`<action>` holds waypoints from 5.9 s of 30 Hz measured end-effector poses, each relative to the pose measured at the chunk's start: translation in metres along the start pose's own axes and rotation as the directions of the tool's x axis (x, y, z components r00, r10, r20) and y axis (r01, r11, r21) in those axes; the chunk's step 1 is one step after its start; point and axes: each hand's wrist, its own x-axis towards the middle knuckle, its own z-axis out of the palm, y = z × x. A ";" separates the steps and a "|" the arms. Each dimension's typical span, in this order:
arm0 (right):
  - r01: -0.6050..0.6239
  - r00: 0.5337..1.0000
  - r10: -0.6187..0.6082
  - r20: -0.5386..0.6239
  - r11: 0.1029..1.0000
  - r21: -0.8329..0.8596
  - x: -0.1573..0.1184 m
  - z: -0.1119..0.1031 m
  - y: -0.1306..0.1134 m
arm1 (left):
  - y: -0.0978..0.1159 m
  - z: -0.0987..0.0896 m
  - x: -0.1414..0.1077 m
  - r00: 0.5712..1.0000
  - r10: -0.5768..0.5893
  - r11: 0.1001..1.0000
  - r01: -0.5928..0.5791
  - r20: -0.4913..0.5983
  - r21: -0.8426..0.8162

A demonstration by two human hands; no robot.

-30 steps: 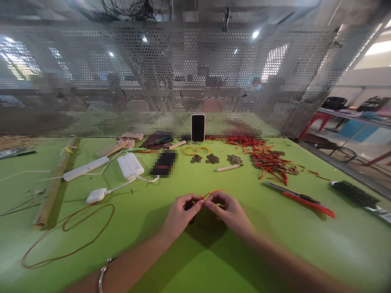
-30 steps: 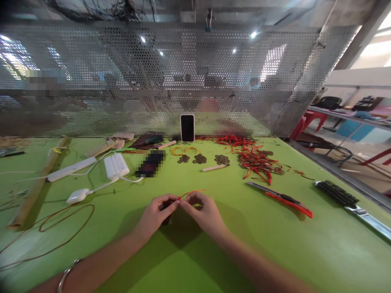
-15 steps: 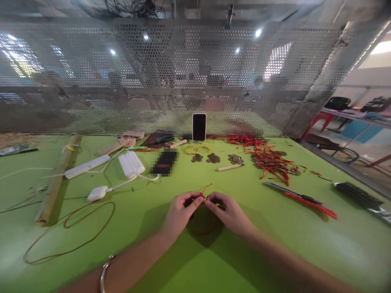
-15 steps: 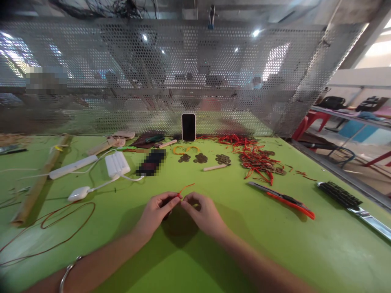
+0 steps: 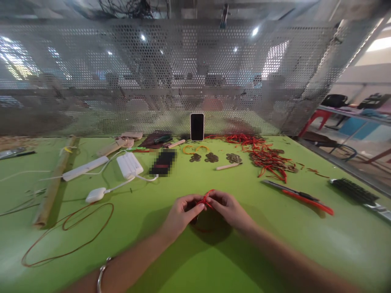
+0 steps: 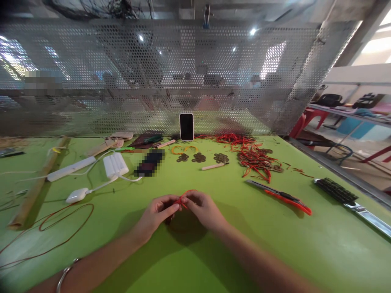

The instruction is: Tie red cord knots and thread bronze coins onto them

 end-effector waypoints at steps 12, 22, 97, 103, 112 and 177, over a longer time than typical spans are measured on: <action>-0.009 0.999 0.008 0.052 1.000 0.017 0.001 -0.002 0.004 | -0.001 0.002 -0.001 1.000 -0.021 0.999 0.020 -0.013 -0.028; -0.048 0.998 0.047 0.041 0.998 0.027 -0.002 0.000 -0.002 | 0.002 0.004 -0.003 0.999 0.004 1.000 -0.004 -0.046 0.014; -0.062 0.998 0.061 -0.024 0.996 -0.068 -0.003 0.003 -0.007 | -0.001 0.004 0.001 0.992 0.011 0.998 -0.003 -0.127 0.061; -0.020 1.000 0.020 0.002 0.998 -0.065 -0.004 0.002 -0.009 | 0.001 0.004 0.001 0.995 -0.024 1.000 0.024 -0.092 -0.003; 0.002 1.000 -0.001 0.027 1.000 -0.028 -0.003 0.000 -0.008 | 0.005 0.005 -0.001 0.998 -0.019 0.999 0.016 -0.060 -0.038; -0.018 1.000 0.018 -0.018 0.999 0.037 -0.006 -0.001 -0.005 | 0.005 0.006 -0.005 0.995 0.037 0.991 -0.025 -0.088 0.133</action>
